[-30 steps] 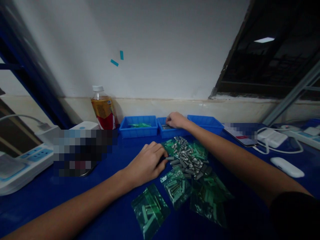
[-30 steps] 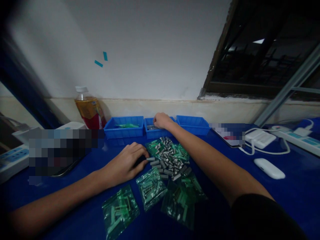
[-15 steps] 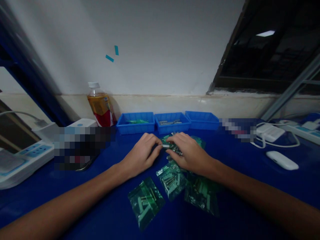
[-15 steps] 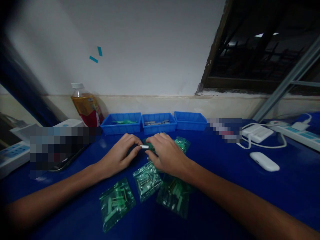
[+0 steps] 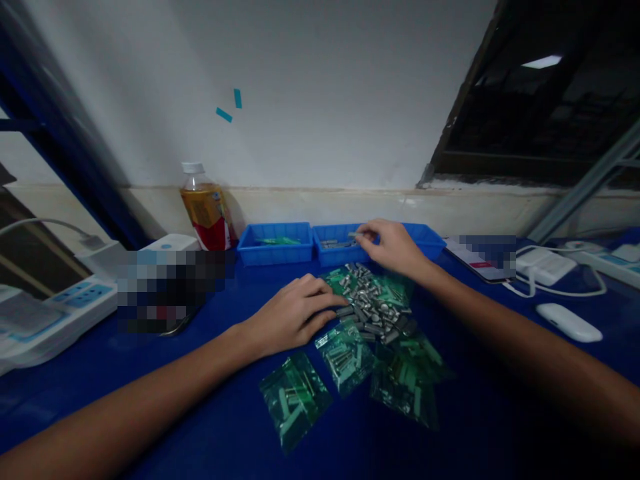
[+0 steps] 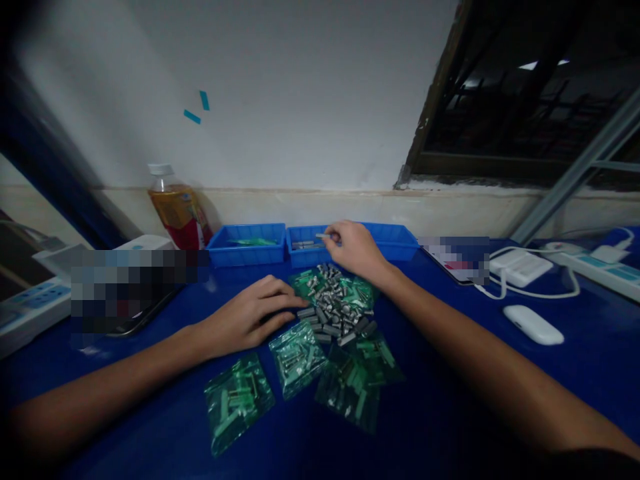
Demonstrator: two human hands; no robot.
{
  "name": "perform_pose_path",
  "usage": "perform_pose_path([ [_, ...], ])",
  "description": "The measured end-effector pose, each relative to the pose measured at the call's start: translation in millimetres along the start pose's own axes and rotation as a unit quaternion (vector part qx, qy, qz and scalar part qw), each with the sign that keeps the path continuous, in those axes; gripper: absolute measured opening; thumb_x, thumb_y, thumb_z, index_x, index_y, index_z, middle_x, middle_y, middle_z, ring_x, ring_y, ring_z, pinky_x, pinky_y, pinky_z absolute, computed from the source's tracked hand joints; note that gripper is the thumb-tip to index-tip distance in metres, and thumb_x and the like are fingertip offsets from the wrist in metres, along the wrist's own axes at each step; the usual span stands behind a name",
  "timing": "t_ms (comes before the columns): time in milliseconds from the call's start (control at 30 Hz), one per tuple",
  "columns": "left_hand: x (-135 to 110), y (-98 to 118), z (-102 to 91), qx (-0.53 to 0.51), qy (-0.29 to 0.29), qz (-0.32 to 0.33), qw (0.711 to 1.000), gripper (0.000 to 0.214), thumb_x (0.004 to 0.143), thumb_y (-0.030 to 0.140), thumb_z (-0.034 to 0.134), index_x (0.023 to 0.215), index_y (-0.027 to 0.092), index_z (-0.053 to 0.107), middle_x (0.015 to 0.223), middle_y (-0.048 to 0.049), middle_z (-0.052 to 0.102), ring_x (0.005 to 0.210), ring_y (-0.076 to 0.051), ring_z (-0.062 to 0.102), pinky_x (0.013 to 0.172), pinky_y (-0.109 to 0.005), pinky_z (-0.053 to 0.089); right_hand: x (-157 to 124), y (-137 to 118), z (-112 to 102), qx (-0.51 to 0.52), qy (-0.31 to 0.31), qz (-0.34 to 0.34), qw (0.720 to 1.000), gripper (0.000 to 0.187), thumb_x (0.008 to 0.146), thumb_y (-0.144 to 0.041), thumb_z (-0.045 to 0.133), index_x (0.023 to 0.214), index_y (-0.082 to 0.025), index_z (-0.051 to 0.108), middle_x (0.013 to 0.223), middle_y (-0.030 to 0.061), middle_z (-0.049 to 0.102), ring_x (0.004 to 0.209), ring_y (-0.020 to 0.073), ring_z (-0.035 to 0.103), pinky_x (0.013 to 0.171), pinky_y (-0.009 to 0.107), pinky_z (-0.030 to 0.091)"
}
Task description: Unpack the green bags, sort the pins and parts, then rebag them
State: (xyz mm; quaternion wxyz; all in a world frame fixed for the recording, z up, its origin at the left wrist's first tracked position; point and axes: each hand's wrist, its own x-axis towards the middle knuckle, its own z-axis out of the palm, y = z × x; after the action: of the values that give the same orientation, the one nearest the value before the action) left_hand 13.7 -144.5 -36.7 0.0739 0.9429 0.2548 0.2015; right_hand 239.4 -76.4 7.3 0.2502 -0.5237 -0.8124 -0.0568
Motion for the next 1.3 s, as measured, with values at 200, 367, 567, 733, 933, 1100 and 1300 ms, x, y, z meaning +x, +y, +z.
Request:
perform_pose_path([
  [200, 1, 1, 0.5, 0.003, 0.006, -0.024, 1.0, 0.016, 0.09, 0.029, 0.049, 0.1, 0.021, 0.058, 0.095, -0.0041, 0.059, 0.091, -0.019, 0.051, 0.083, -0.036, 0.04, 62, 17, 14, -0.077, -0.147, 0.079, 0.983, 0.021, 0.079, -0.03, 0.061, 0.082, -0.013, 0.072, 0.08, 0.0113, 0.071, 0.076, 0.0204, 0.064, 0.065, 0.025, 0.042],
  [367, 0, 1, 1.9, -0.023, 0.023, -0.039, 0.999, 0.011, 0.089, 0.019, 0.046, 0.097, 0.019, 0.053, 0.092, -0.005, 0.058, 0.088, -0.019, 0.05, 0.079, -0.035, 0.043, 73, 9, 34, -0.114, -0.191, 0.111, 0.969, 0.021, 0.075, -0.023, 0.064, 0.089, -0.009, 0.071, 0.091, 0.0174, 0.07, 0.087, 0.0241, 0.065, 0.07, 0.026, 0.045],
  [567, -1, -1, 3.5, -0.027, 0.027, -0.035, 0.999, 0.011, 0.089, 0.019, 0.046, 0.099, 0.019, 0.051, 0.094, -0.0051, 0.057, 0.09, -0.019, 0.05, 0.08, -0.035, 0.043, 78, 6, 44, -0.13, -0.205, 0.14, 0.96, 0.027, 0.084, -0.034, 0.06, 0.099, -0.011, 0.064, 0.1, 0.011, 0.067, 0.092, 0.0191, 0.063, 0.081, 0.035, 0.049],
  [733, -1, -1, 3.0, -0.022, 0.025, -0.035, 0.999, 0.01, 0.09, 0.02, 0.046, 0.099, 0.019, 0.05, 0.094, -0.005, 0.057, 0.09, -0.019, 0.05, 0.078, -0.033, 0.043, 74, 8, 43, -0.103, -0.183, 0.14, 0.968, 0.022, 0.084, -0.03, 0.06, 0.095, -0.012, 0.064, 0.097, 0.0081, 0.067, 0.091, 0.0177, 0.063, 0.081, 0.034, 0.048],
  [933, -2, 0, 2.8, 0.013, 0.033, -0.038, 0.999, 0.012, 0.093, 0.021, 0.04, 0.1, 0.018, 0.05, 0.093, -0.006, 0.056, 0.088, -0.02, 0.048, 0.079, -0.035, 0.042, 64, 14, 36, -0.042, -0.105, 0.116, 0.987, 0.027, 0.077, -0.011, 0.054, 0.103, -0.011, 0.063, 0.096, 0.0111, 0.069, 0.089, 0.0189, 0.064, 0.072, 0.023, 0.044],
  [1100, -2, -3, 4.5, 0.017, 0.085, -0.075, 0.993, 0.014, 0.095, 0.025, 0.037, 0.095, 0.017, 0.049, 0.091, -0.005, 0.057, 0.085, -0.019, 0.047, 0.077, -0.033, 0.041, 25, -3, 17, -0.009, -0.012, 0.058, 0.998, 0.024, 0.086, -0.015, 0.041, 0.1, -0.013, 0.061, 0.097, 0.0099, 0.067, 0.091, 0.0191, 0.061, 0.079, 0.028, 0.042],
  [1300, 2, -3, 3.1, -0.028, 0.137, -0.093, 0.986, 0.01, 0.094, 0.022, 0.039, 0.09, 0.018, 0.047, 0.084, -0.0024, 0.054, 0.08, -0.017, 0.048, 0.071, -0.03, 0.041, -55, -46, 9, 0.107, 0.02, -0.154, 0.982, 0.022, 0.082, -0.026, 0.057, 0.101, -0.015, 0.056, 0.093, 0.0074, 0.063, 0.088, 0.0202, 0.055, 0.078, 0.033, 0.043],
])
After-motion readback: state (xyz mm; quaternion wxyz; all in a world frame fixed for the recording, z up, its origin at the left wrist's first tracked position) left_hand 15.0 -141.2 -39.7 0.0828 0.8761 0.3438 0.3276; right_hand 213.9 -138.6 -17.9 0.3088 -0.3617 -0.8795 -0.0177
